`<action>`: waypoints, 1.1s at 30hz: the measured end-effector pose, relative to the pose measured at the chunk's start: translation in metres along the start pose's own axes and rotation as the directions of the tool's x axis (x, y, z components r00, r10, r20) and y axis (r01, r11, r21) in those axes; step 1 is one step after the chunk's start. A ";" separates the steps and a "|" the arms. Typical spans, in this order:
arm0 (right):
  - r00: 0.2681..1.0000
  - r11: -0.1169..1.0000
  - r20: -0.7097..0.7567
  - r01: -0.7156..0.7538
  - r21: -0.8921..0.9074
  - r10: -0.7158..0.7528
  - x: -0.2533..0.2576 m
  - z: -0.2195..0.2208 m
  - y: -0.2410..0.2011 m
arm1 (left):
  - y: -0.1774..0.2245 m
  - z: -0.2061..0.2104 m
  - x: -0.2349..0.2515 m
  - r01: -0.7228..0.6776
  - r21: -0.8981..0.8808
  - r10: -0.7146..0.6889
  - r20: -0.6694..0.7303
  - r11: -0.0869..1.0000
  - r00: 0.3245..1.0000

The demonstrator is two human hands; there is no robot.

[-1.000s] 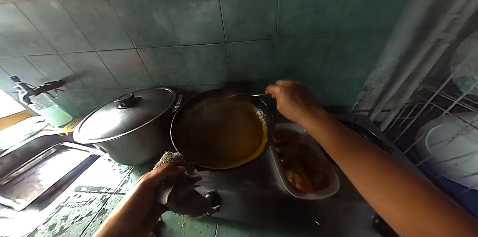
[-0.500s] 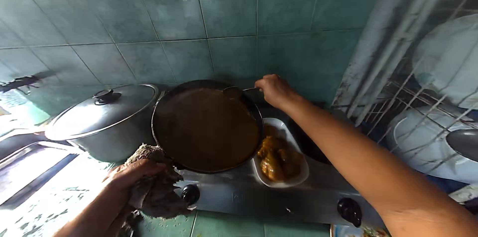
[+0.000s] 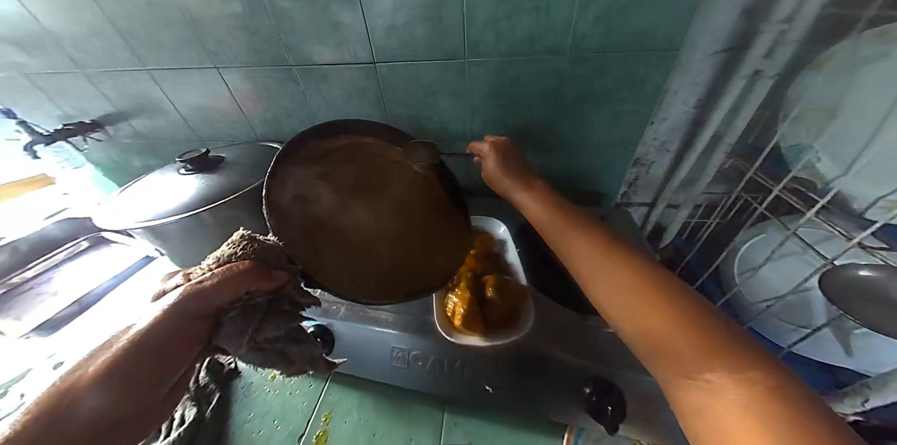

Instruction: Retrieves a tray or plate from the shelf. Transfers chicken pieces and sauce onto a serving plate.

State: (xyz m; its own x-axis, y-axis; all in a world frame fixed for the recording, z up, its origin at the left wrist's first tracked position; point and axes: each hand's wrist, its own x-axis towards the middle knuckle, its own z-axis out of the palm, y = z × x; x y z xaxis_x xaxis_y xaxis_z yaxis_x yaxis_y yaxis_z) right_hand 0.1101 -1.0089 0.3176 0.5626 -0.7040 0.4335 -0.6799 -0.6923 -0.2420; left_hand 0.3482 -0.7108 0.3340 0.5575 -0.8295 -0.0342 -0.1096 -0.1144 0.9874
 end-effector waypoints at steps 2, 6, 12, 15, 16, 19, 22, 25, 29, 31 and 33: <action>1.000 1.000 0.002 -0.007 0.009 0.007 0.000 0.001 0.004 | 0.007 0.011 -0.009 -0.032 0.030 0.033 -0.033 0.999 0.999; 1.000 0.999 -0.004 0.001 0.050 -0.001 0.001 0.003 0.014 | 0.011 0.022 -0.015 -0.088 0.041 0.089 -0.035 0.995 0.995; 0.999 0.995 -0.026 0.024 0.093 -0.022 0.004 0.007 0.026 | 0.019 0.031 -0.020 -0.049 0.071 0.054 -0.068 0.996 0.996; 0.999 0.994 -0.034 0.017 0.111 -0.013 0.006 0.008 0.029 | 0.024 0.037 -0.021 -0.074 0.098 0.082 -0.082 0.992 0.993; 0.999 0.993 -0.030 0.015 0.114 -0.011 0.008 0.008 0.030 | 0.026 0.039 -0.021 -0.077 0.109 0.088 -0.093 0.991 0.992; 0.999 0.992 -0.032 0.039 0.119 -0.035 0.015 0.007 0.034 | 0.030 0.046 -0.022 -0.064 0.132 0.083 -0.143 0.989 0.986; 0.998 0.991 -0.044 0.049 0.125 -0.044 0.023 0.006 0.038 | 0.032 0.048 -0.015 -0.077 0.121 0.091 -0.116 0.990 0.989; 0.999 0.991 -0.034 0.038 0.127 -0.034 0.031 0.004 0.041 | 0.031 0.049 -0.001 -0.080 0.126 0.092 -0.089 0.989 0.992; 0.998 0.993 -0.028 0.050 0.108 -0.048 0.043 0.001 0.046 | 0.030 0.053 0.012 -0.081 0.091 0.092 -0.118 0.993 0.989; 0.998 0.994 -0.028 0.056 0.098 -0.053 0.049 0.002 0.048 | 0.030 0.053 0.017 -0.076 0.097 0.089 -0.144 0.992 0.986; 0.999 0.995 -0.019 0.042 0.094 -0.041 0.053 0.002 0.049 | 0.029 0.052 0.022 -0.080 0.097 0.094 -0.145 0.992 0.985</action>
State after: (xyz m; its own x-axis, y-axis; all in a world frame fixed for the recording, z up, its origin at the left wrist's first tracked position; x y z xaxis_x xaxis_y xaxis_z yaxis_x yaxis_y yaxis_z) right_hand 0.1081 -1.0804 0.3268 0.5807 -0.6720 0.4596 -0.6080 -0.7334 -0.3042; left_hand 0.3147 -0.7609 0.3541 0.6583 -0.7483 0.0816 -0.2333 -0.0997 0.9673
